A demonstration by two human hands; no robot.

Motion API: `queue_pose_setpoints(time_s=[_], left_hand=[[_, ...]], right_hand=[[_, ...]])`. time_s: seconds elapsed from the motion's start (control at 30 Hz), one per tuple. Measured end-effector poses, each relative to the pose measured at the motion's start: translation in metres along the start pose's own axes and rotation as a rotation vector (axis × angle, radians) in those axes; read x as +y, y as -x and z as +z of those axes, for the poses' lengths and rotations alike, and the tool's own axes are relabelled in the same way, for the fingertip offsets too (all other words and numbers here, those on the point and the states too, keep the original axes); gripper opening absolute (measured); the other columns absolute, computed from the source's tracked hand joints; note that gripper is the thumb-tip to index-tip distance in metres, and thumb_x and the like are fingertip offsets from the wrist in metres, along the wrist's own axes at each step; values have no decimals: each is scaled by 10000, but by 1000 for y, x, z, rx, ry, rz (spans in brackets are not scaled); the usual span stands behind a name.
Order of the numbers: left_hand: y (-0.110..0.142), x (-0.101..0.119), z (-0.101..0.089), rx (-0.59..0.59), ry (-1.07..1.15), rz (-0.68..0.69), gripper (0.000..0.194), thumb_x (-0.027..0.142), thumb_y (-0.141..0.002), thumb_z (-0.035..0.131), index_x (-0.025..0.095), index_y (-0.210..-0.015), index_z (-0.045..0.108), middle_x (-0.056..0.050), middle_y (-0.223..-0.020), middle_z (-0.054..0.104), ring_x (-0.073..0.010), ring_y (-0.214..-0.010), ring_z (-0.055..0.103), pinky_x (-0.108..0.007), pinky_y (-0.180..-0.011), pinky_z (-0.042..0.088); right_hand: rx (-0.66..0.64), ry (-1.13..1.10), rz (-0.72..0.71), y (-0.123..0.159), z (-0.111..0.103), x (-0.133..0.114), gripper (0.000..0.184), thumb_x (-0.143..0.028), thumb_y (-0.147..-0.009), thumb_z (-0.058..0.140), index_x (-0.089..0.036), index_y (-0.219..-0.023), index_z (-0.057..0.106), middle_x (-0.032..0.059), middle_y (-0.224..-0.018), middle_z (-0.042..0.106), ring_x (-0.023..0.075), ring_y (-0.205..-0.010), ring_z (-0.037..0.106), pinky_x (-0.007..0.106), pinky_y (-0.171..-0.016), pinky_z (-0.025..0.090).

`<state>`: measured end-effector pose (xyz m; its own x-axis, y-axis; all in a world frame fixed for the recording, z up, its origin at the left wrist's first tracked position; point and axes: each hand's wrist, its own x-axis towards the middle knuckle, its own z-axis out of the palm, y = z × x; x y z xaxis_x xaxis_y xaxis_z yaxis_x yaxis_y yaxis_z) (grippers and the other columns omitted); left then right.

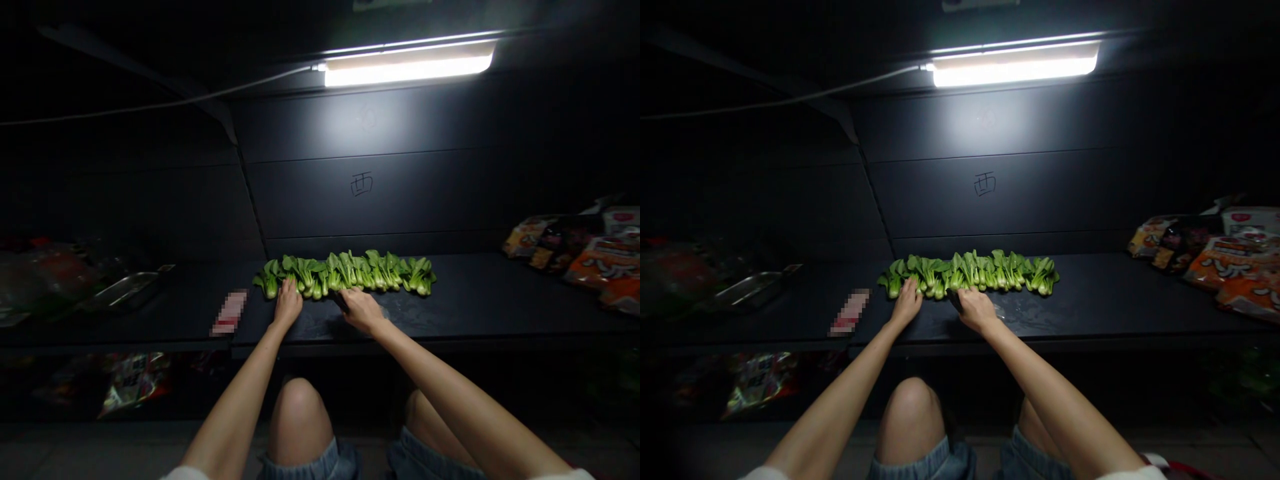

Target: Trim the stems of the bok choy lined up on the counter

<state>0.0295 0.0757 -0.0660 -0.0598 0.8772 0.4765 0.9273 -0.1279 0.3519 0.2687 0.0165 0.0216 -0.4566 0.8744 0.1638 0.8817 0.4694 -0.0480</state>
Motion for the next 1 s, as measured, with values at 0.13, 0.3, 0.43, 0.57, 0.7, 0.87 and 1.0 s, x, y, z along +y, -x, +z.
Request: queue_pose_setpoints(time_s=[0.13, 0.3, 0.43, 0.57, 0.7, 0.87, 1.0], left_hand=[[3, -12, 1, 29, 15, -34, 528, 161, -815, 450, 78, -1336, 433, -211, -1429, 421, -303, -1366, 353, -463, -1102, 345], [6, -26, -3, 38, 7, -37, 508, 153, -813, 443, 93, -1317, 454, -191, -1418, 441, -287, -1362, 363, -446, -1113, 333], [7, -32, -9, 28, -26, -29, 498, 156, -816, 444, 91, -1309, 466, -197, -1411, 451, -292, -1353, 377, -463, -1117, 321], [9, -33, -14, -21, -80, -64, 503, 151, -808, 456, 56, -1302, 473, -227, -1426, 423, -311, -1362, 358, -480, -1126, 294], [12, -33, -15, -15, -80, -101, 504, 157, -807, 463, 96, -1307, 480, -208, -1440, 409, -321, -1390, 303, -517, -1116, 292], [13, -37, -14, 25, -63, -131, 521, 161, -792, 487, 114, -1311, 483, -202, -1469, 359, -347, -1405, 254, -527, -1107, 302], [13, -41, -11, 18, -44, -163, 536, 153, -781, 492, 85, -1313, 472, -231, -1464, 353, -371, -1401, 252, -534, -1102, 305]], right_hand=[[-8, 1, -18, -6, -2, -9, 258, -173, -844, 477, -160, -1090, 554, 113, -1042, 657, 221, -1052, 549, 260, -804, 399], [-18, 16, -30, -12, 1, -17, 226, -185, -866, 463, -155, -1067, 562, 119, -1014, 660, 228, -1047, 547, 268, -808, 399], [13, 10, -56, -16, 7, -22, 205, -216, -879, 463, -164, -1048, 566, 112, -1010, 660, 224, -1032, 547, 271, -823, 397], [23, -4, -73, -19, 8, -28, 216, -226, -873, 467, -164, -1053, 570, 112, -1017, 660, 224, -1040, 547, 266, -812, 398], [-16, -5, -82, -21, 6, -33, 223, -209, -861, 472, -160, -1053, 577, 118, -1016, 665, 222, -1046, 552, 273, -825, 400], [-13, -10, -93, -24, 8, -35, 215, -206, -859, 485, -157, -1052, 567, 120, -1010, 669, 221, -1047, 554, 272, -818, 405], [-7, -14, -89, -27, 8, -40, 210, -225, -872, 473, -170, -1052, 566, 114, -1035, 668, 221, -1055, 551, 271, -821, 407]])
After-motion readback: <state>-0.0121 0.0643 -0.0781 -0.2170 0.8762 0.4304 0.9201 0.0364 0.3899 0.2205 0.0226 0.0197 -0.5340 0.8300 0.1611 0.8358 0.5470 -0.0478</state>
